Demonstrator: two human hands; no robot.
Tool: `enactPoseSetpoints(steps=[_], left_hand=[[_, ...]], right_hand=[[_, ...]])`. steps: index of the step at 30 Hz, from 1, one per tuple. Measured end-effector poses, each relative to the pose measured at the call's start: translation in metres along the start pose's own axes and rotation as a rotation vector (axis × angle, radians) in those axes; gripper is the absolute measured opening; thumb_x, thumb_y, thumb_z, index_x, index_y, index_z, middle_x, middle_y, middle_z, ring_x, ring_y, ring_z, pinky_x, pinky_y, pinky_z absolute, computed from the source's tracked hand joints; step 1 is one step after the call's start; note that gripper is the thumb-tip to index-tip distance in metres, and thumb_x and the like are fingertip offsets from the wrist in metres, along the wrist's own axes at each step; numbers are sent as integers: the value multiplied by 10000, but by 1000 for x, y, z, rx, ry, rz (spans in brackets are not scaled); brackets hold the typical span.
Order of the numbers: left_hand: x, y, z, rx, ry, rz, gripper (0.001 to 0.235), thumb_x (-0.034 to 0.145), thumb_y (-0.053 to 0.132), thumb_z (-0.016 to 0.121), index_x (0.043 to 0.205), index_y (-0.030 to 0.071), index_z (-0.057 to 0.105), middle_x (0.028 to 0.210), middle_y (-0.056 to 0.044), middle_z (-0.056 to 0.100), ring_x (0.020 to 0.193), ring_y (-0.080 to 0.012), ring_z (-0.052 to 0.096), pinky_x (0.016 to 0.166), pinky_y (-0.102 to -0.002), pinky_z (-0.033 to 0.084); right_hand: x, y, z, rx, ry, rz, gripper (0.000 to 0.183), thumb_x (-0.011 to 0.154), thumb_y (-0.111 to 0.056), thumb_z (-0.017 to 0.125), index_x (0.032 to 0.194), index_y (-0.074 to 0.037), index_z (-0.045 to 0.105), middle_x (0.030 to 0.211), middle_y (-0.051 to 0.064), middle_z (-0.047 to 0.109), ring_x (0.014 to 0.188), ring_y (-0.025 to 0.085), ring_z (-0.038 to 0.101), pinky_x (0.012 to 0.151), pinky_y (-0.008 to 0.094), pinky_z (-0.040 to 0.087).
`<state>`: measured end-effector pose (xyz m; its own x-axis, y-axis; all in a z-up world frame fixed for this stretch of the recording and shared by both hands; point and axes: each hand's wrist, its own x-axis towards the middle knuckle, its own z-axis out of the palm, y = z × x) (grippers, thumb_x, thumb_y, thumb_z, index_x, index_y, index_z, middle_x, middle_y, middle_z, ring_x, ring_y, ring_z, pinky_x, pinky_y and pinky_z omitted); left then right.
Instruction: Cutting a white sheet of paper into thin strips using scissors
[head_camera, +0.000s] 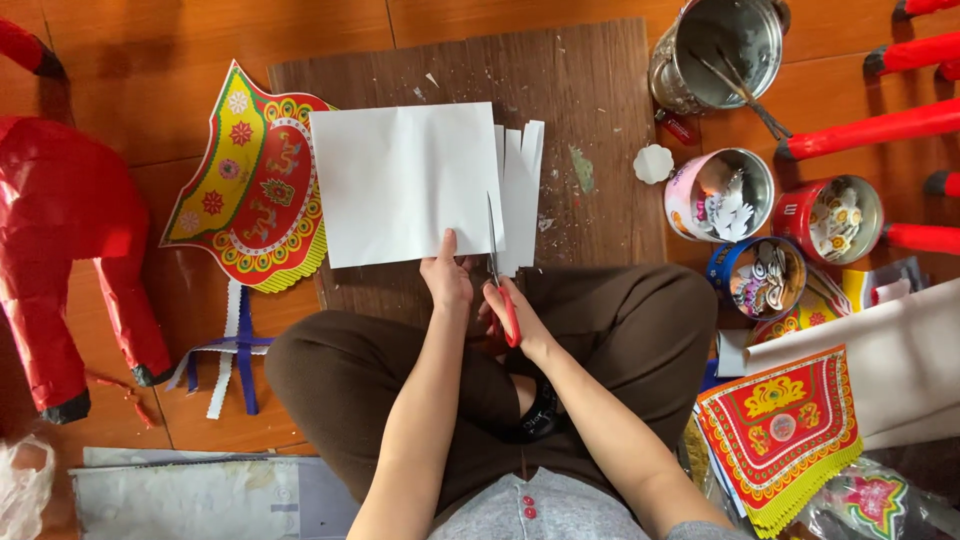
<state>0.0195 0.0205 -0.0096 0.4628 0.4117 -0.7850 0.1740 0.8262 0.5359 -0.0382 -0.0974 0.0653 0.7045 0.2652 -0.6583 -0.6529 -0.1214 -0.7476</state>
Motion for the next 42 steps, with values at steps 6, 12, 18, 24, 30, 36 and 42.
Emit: enactPoseSetpoints(steps=[6, 12, 18, 24, 30, 36, 42], left_hand=[[2, -5, -5, 31, -8, 29, 500, 850, 178, 809, 1245, 24, 543, 1036, -131, 650, 912, -285, 677, 760, -542, 597], [1, -4, -3, 9, 15, 26, 471, 843, 161, 803, 1214, 17, 551, 1000, -148, 670, 853, -310, 707, 722, -501, 617], [10, -9, -10, 44, 38, 42, 472, 836, 153, 815, 1193, -11, 555, 985, -168, 674, 849, -313, 700, 713, -527, 613], [31, -32, -24, 140, 71, 108, 476, 843, 142, 810, 1205, -53, 568, 1002, -162, 656, 883, -245, 659, 679, -480, 614], [33, -42, -44, 287, 119, 126, 454, 846, 169, 810, 1189, -33, 591, 1006, -131, 642, 883, -189, 618, 643, -400, 599], [27, -39, -38, 336, 118, 161, 390, 834, 178, 808, 1105, -37, 628, 875, -77, 627, 740, -128, 546, 550, -311, 502], [6, -29, -31, 298, 119, 192, 337, 801, 133, 817, 1013, -67, 647, 761, -124, 618, 608, -141, 565, 503, -285, 502]], right_hand=[[6, 10, 2, 54, 23, -8, 518, 980, -514, 507, 1187, -40, 509, 862, 179, 626, 698, 265, 679, 574, 338, 590], [18, 27, -4, 17, 66, -80, 444, 1000, -495, 493, 992, -55, 552, 626, 100, 564, 458, 198, 618, 405, 261, 528], [-10, -13, 7, 2, 87, -112, 394, 991, -430, 535, 878, -53, 550, 488, 122, 560, 353, 204, 590, 318, 249, 458], [-15, -23, 15, 72, 111, -86, 389, 990, -419, 536, 895, -43, 570, 504, 149, 574, 375, 210, 613, 325, 262, 483], [5, -35, 13, 81, 101, -150, 494, 995, -507, 504, 972, -15, 552, 557, 120, 563, 409, 216, 621, 349, 288, 503], [7, -32, 14, 83, 171, -94, 392, 985, -416, 546, 859, -45, 558, 485, 157, 556, 366, 229, 600, 309, 276, 472], [56, 5, -8, 2, 133, -212, 583, 1012, -582, 476, 1094, -11, 559, 1007, 237, 627, 1023, 287, 588, 935, 483, 467]])
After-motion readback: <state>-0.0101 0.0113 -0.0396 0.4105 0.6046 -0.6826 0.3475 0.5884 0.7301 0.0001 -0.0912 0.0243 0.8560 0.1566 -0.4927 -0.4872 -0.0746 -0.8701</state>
